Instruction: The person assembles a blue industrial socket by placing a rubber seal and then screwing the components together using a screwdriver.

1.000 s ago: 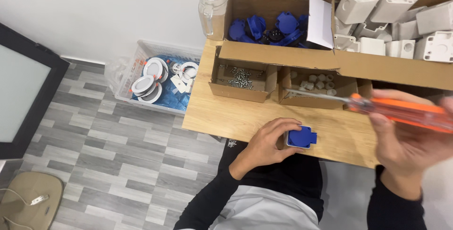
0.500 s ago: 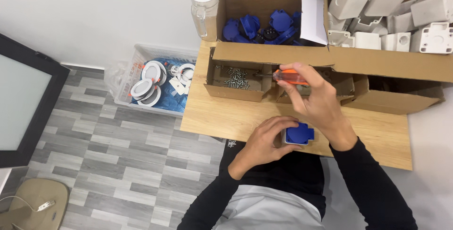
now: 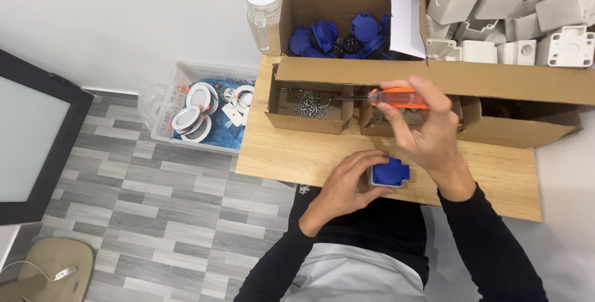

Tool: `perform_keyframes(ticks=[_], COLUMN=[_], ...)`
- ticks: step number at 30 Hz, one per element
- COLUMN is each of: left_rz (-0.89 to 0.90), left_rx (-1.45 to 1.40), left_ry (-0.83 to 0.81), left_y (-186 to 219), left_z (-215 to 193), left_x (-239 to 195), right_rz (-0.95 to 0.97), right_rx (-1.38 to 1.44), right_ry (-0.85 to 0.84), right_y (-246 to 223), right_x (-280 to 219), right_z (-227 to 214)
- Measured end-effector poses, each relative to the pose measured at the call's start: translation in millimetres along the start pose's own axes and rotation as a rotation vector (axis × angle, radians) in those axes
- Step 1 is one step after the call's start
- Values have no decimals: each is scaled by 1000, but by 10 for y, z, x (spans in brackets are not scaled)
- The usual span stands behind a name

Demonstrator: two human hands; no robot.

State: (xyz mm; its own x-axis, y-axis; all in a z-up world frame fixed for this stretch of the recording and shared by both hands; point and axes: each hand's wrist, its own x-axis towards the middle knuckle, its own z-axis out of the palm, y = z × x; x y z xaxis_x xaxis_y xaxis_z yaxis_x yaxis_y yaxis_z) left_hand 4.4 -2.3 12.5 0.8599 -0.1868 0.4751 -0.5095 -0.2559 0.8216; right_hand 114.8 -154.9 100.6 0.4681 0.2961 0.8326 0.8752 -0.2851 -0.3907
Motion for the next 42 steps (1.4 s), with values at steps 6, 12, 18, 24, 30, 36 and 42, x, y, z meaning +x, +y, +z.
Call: perform_keyframes(ticks=[6, 12, 18, 24, 30, 36, 42], left_rz=[32, 37, -40, 48, 117, 186, 154], left_rx=[24, 8, -204, -243, 135, 257, 242], left_ry=[26, 67, 143, 344, 428, 368, 383], left_y=[59, 96, -31, 96, 234, 122, 95], left_z=[6, 9, 60, -156, -372, -204, -81], left_x=[44, 43, -17, -6, 164, 181, 157], right_rz=[-20, -23, -16, 137, 147, 164, 183], right_rx=[95, 153, 179, -96, -32, -165, -327], right_ry=[58, 99, 158, 170, 248, 203, 280], right_y=[-91, -95, -239, -684, -872, -809, -663], right_x=[-124, -245, -301, -293, -338, -630, -995], right_z=[-182, -223, -328, -838, -1053, -1212, -1294])
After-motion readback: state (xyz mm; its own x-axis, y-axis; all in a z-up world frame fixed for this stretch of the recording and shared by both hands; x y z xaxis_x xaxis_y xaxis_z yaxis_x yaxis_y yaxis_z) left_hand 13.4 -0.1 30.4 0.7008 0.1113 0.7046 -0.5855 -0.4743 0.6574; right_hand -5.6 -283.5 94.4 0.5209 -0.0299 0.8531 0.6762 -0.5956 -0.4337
